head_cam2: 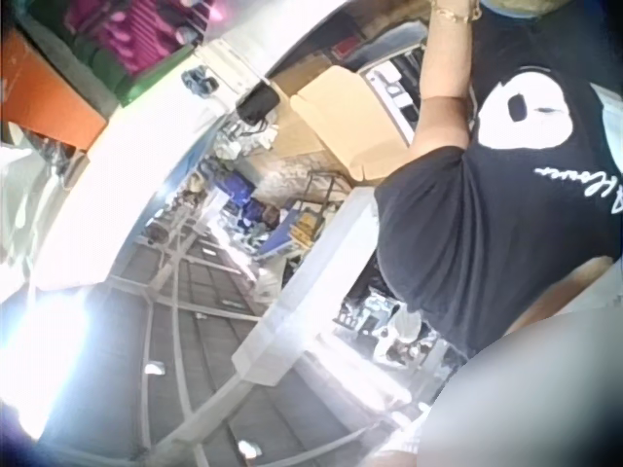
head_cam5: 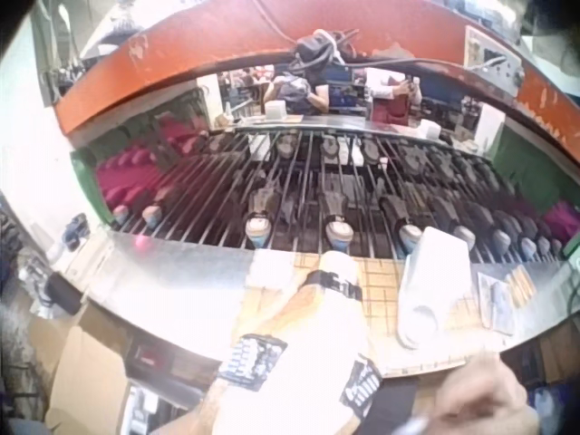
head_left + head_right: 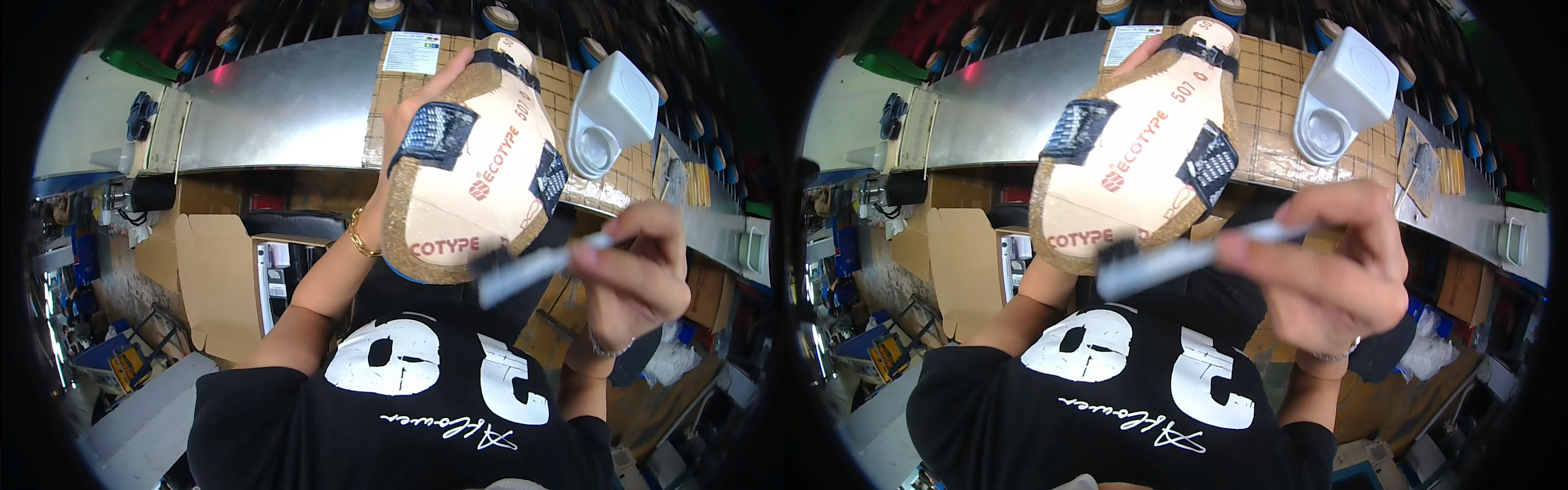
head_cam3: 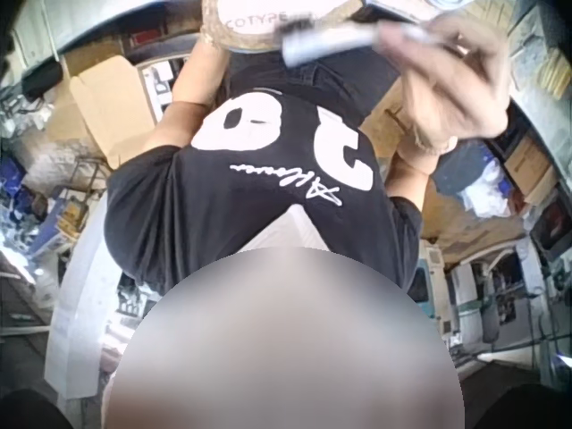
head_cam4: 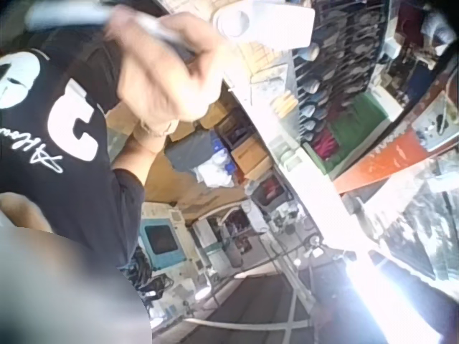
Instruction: The person holds a blue and cork sandal and uses a small brush to apply white paint to the black straps. The person repeatedly dips the brush into a container and paints different sections of the straps, rotating the sandal to access all areas.
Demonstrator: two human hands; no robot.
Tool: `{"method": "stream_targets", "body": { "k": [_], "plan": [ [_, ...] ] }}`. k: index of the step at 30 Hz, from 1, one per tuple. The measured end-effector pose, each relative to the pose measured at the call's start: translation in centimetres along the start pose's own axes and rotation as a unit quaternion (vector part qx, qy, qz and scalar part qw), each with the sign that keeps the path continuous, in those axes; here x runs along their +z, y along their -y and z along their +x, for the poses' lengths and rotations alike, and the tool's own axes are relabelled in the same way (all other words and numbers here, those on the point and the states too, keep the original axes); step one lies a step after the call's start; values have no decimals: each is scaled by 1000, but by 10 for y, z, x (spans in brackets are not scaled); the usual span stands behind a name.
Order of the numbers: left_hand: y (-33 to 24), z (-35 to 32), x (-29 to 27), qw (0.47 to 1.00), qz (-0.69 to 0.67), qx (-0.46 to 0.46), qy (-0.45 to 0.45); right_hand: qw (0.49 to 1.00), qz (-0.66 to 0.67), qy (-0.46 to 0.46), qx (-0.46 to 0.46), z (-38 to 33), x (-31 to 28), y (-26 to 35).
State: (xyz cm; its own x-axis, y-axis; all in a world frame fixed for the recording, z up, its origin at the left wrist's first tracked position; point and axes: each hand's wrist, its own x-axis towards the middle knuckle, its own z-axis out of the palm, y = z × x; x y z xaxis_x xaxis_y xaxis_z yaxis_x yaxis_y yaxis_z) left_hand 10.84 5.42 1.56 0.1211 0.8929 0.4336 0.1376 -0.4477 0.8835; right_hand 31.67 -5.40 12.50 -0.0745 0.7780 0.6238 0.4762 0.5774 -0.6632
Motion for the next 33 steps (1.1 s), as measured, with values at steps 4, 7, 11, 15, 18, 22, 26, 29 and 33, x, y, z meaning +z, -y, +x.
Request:
{"method": "stream_targets", "body": {
  "k": [4, 7, 11, 15, 18, 22, 26, 29, 33],
  "plan": [
    [-3, 1, -6, 998, 57, -23, 16, 997, 33, 41, -50, -3, -1, -4],
    [-9, -3, -9, 997, 48, -60, 25, 998, 40, 10, 52, -3, 0, -4],
    [-15, -6, -11, 991, -92, -101, 11, 995, 60, 55, 49, -2, -4, -9],
    [-19, -7, -10, 981, -165, -101, 22, 994, 89, 28, 61, -7, -6, -22],
    [-22, -9, -9, 965, -228, -121, 32, 980, 113, 58, 155, -18, -9, -29],
    [-23, -22, -16, 995, 12, -80, 55, 957, 264, 19, 119, -29, -32, -53],
    [-7, -17, -28, 939, -246, -226, -86, 974, -21, -109, 196, -30, -69, -96],
    [-3, -10, -28, 795, -558, -216, -95, 954, -219, -59, 199, -35, -66, -123],
    [-10, 6, -18, 714, -641, -280, 28, 923, -365, -27, 117, -36, -54, -141]
  ]
}}
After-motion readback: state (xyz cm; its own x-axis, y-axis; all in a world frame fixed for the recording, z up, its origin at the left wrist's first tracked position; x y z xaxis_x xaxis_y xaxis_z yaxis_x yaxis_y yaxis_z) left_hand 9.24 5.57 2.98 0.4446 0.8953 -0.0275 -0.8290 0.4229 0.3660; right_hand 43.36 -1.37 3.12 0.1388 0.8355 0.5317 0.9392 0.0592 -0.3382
